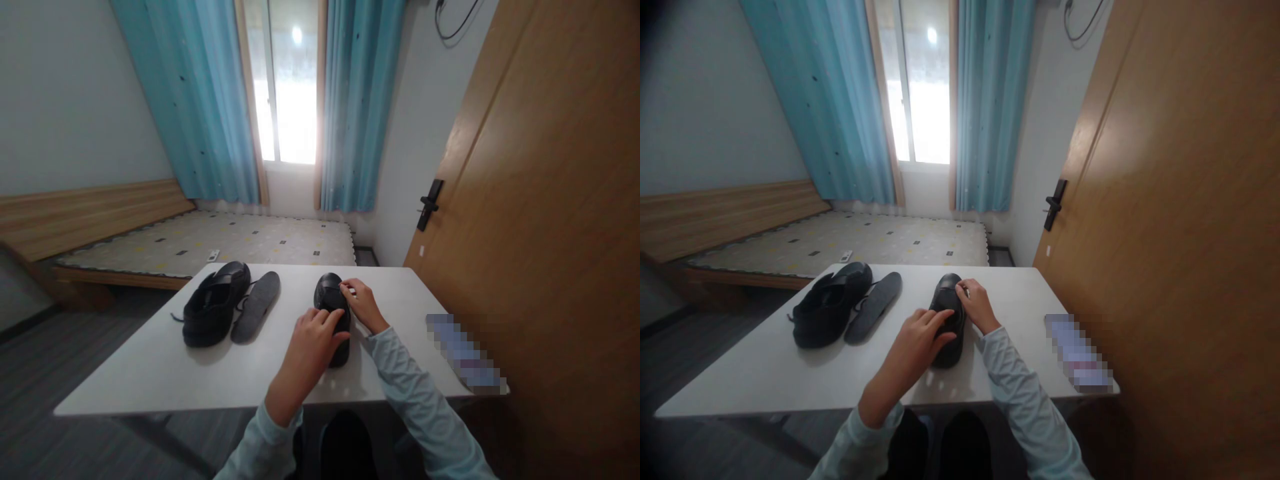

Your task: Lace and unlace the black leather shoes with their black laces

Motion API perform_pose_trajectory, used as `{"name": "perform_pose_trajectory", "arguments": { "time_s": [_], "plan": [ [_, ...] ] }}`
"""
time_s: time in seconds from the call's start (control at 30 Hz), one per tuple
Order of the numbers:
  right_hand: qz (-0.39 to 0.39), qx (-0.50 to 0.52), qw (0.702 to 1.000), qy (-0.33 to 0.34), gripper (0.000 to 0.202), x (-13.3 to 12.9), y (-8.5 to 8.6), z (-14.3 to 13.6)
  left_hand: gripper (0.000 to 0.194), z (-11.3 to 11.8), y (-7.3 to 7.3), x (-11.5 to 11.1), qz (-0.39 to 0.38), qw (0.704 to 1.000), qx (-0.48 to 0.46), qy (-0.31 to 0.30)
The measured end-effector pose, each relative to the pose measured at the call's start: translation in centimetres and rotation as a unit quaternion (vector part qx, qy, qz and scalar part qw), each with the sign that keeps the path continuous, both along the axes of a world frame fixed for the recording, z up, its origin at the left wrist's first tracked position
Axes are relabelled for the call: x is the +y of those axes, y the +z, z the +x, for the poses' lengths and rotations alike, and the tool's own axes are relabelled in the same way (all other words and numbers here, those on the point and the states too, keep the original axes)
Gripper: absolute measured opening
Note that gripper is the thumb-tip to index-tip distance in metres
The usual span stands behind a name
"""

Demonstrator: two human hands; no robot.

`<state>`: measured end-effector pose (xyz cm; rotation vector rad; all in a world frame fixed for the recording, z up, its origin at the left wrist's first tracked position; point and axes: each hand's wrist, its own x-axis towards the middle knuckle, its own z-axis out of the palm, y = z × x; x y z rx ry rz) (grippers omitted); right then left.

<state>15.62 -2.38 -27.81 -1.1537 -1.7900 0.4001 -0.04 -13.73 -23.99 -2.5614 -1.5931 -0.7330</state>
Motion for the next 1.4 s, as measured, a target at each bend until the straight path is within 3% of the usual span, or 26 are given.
{"name": "perform_pose_trajectory", "arguments": {
  "time_s": [0.1, 0.2, 0.37, 0.5, 0.93, 1.27, 1.4],
  "plan": [
    [-0.004, -0.003, 1.0, 0.004, 0.02, -0.1, 0.0, 0.0, 0.028, -2.0, 0.8, 1.3, 0.014, 0.999, -0.018, 0.034],
    [-0.003, -0.019, 1.0, 0.014, 0.019, -0.2, 0.1, 0.0, 0.028, -4.4, 0.8, 3.2, 0.014, 0.993, 0.008, 0.121],
    [0.008, -0.049, 0.998, 0.027, 0.019, -0.4, 0.2, -0.2, 0.027, -8.0, -0.2, 6.8, -0.036, 0.974, 0.095, 0.202],
    [0.011, -0.038, 0.999, 0.02, 0.017, -0.3, 0.0, -0.3, 0.03, -9.6, -1.3, 8.3, -0.068, 0.961, 0.12, 0.241],
    [0.02, -0.013, 1.0, -0.006, 0.016, 0.1, -0.3, -0.7, 0.03, -10.8, -3.5, 9.0, -0.104, 0.956, 0.109, 0.25],
    [0.03, 0.0, 1.0, -0.01, 0.017, 0.5, -0.5, -1.0, 0.03, -10.7, -3.4, 9.2, -0.08, 0.955, 0.068, 0.277],
    [0.027, -0.004, 1.0, -0.004, 0.018, 0.6, -0.5, -1.0, 0.031, -10.3, -2.3, 8.9, -0.007, 0.954, 0.044, 0.298]
  ]
}}
